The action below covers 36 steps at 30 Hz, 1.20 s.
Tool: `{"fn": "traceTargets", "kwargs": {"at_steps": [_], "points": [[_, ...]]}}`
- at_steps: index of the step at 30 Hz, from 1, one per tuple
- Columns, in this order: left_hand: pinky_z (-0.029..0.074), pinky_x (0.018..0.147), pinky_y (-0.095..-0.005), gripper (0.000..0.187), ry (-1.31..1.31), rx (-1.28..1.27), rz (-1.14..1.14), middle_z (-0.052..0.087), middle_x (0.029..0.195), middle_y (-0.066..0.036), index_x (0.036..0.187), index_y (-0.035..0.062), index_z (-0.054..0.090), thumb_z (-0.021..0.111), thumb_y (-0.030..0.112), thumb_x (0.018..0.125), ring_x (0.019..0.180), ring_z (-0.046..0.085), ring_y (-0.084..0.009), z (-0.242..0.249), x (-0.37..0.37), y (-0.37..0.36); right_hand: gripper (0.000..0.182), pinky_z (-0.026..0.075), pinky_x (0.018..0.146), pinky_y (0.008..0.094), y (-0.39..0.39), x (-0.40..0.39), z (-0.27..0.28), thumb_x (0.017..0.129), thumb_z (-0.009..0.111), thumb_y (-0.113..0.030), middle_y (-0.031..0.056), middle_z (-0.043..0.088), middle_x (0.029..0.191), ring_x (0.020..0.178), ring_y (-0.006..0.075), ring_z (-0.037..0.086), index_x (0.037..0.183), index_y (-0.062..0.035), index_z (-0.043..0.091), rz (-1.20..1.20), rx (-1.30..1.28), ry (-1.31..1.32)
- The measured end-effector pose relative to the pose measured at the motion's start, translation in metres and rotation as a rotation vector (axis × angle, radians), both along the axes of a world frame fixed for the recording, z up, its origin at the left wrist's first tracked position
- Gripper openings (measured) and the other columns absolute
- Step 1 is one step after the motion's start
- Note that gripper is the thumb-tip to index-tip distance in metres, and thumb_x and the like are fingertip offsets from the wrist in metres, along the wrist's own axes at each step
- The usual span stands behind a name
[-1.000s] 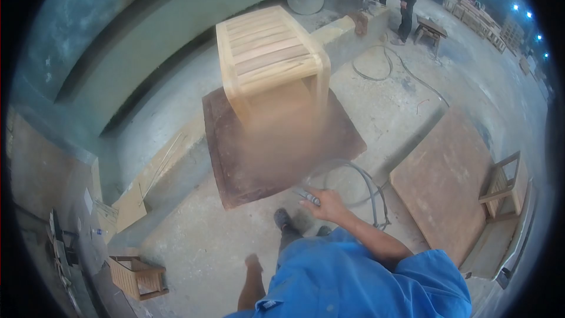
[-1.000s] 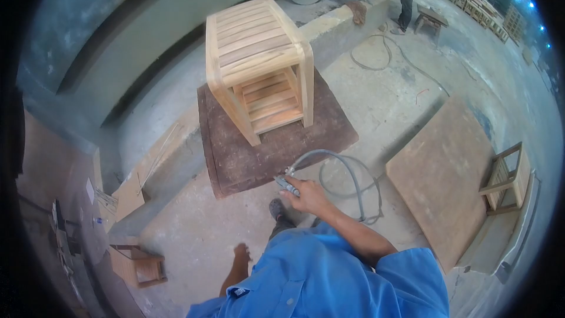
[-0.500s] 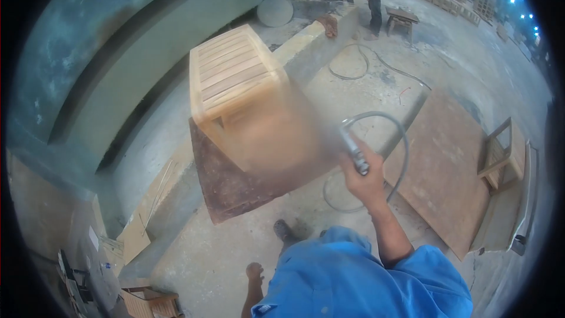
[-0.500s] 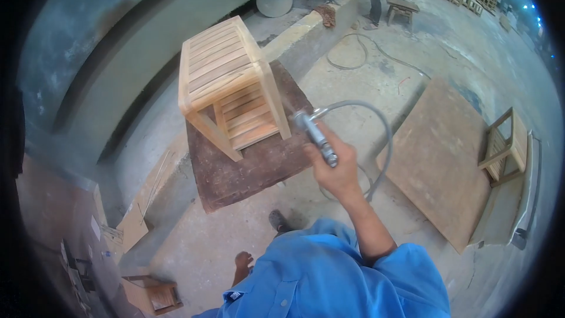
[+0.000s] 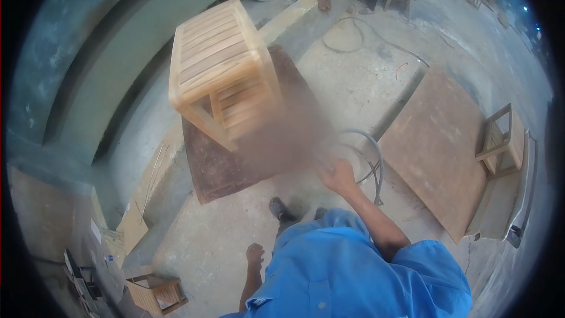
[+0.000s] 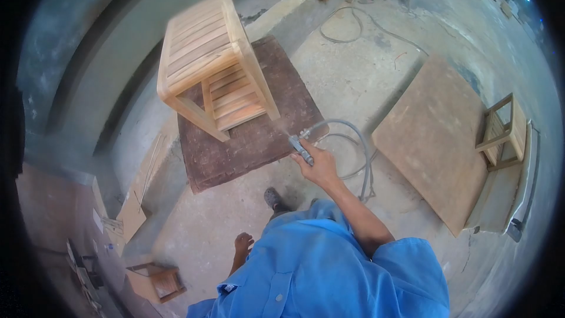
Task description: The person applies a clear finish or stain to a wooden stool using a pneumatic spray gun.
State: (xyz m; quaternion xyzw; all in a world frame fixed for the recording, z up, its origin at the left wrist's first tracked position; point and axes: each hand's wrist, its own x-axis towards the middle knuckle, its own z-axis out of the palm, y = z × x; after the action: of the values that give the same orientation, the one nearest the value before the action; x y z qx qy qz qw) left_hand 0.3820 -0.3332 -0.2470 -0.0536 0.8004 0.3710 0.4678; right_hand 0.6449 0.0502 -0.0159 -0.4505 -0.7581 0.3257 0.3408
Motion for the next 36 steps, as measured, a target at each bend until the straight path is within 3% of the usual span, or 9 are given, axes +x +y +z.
{"fn": "traceTargets", "kwargs": {"at_steps": [5,7,13,16,17,19,21,31,36], "points": [[0.046,0.061,-0.0444,0.026,0.037,0.121,-0.170,0.065,0.098,-0.005,0.117,0.0188,0.058,0.059,0.023,0.092,0.083,0.065,-0.0231,-0.054,-0.017,-0.084,0.047,0.053,0.064,0.0432,-0.007,0.000,-0.038,0.084,0.074,-0.035,0.0217,0.069,0.082,0.075,0.0395,0.069,0.122,-0.0087,0.066,-0.035,-0.072,-0.117],[0.048,0.063,-0.0462,0.025,-0.132,0.022,0.156,0.065,0.099,-0.006,0.117,0.0187,0.058,0.058,0.024,0.093,0.084,0.065,-0.0248,-0.028,-0.015,-0.080,0.046,0.053,0.064,0.0422,-0.006,-0.006,-0.021,0.085,0.074,-0.034,0.0223,0.069,0.082,0.075,0.0395,0.069,0.122,-0.0084,0.066,-0.042,-0.090,-0.060],[0.049,0.072,-0.0451,0.051,0.176,0.197,0.127,0.065,0.112,-0.005,0.136,0.0148,0.047,0.060,0.044,0.096,0.100,0.063,-0.0210,0.035,-0.100,0.019,0.053,0.053,0.066,0.0327,0.008,-0.011,0.141,0.077,0.081,-0.016,0.0207,0.070,0.092,0.073,0.0309,0.070,0.124,-0.0005,0.063,0.021,0.186,0.370],[0.047,0.069,-0.0294,0.053,0.442,0.401,-0.066,0.064,0.111,-0.004,0.134,0.0085,0.053,0.057,0.047,0.098,0.095,0.059,-0.0125,0.117,-0.165,0.148,0.056,0.053,0.068,0.0318,0.011,-0.018,0.166,0.075,0.081,-0.013,0.0204,0.070,0.096,0.077,0.0295,0.070,0.125,0.0007,0.062,0.051,0.285,0.443],[0.049,0.081,-0.0311,0.056,0.549,0.509,-0.110,0.063,0.121,-0.010,0.137,0.0021,0.050,0.057,0.042,0.099,0.106,0.059,-0.0180,0.152,-0.179,0.198,0.056,0.053,0.069,0.0319,0.013,-0.021,0.166,0.075,0.081,-0.014,0.0205,0.070,0.097,0.078,0.0294,0.070,0.126,0.0003,0.062,0.063,0.255,0.428],[0.032,0.113,-0.0374,0.062,0.734,0.678,-0.217,0.044,0.147,-0.021,0.144,-0.0053,0.039,0.059,0.032,0.099,0.134,0.044,-0.0267,0.191,-0.222,0.274,0.055,0.053,0.070,0.0321,0.013,-0.027,0.155,0.076,0.080,-0.013,0.0204,0.070,0.097,0.079,0.0295,0.071,0.126,-0.0001,0.062,0.073,0.152,0.356],[0.035,0.109,-0.0354,0.066,0.818,0.851,-0.238,0.046,0.144,-0.021,0.145,-0.0044,0.039,0.064,0.032,0.096,0.131,0.046,-0.0248,0.264,-0.209,0.351,0.054,0.053,0.072,0.0326,0.006,-0.035,0.117,0.077,0.079,-0.013,0.0201,0.070,0.096,0.079,0.0298,0.071,0.126,-0.0003,0.062,0.071,0.013,0.247],[0.046,0.088,-0.0344,0.059,0.716,0.750,-0.360,0.062,0.108,-0.010,0.122,-0.0043,0.055,0.077,0.035,0.084,0.098,0.059,-0.0209,0.258,-0.253,0.421,0.046,0.052,0.069,0.0309,-0.011,-0.112,0.045,0.081,0.075,-0.014,0.0185,0.069,0.084,0.075,0.0227,0.070,0.124,-0.0011,0.064,-0.234,-0.360,0.235],[0.046,0.077,-0.0309,0.044,0.753,0.815,-0.399,0.061,0.092,-0.005,0.105,-0.0022,0.061,0.076,0.034,0.086,0.085,0.057,-0.0158,0.255,-0.251,0.421,0.046,0.054,0.070,0.0366,0.010,-0.175,0.035,0.082,0.077,-0.023,0.0222,0.070,0.091,0.078,0.0323,0.072,0.122,-0.0021,0.065,-0.278,-0.240,0.230]]}}
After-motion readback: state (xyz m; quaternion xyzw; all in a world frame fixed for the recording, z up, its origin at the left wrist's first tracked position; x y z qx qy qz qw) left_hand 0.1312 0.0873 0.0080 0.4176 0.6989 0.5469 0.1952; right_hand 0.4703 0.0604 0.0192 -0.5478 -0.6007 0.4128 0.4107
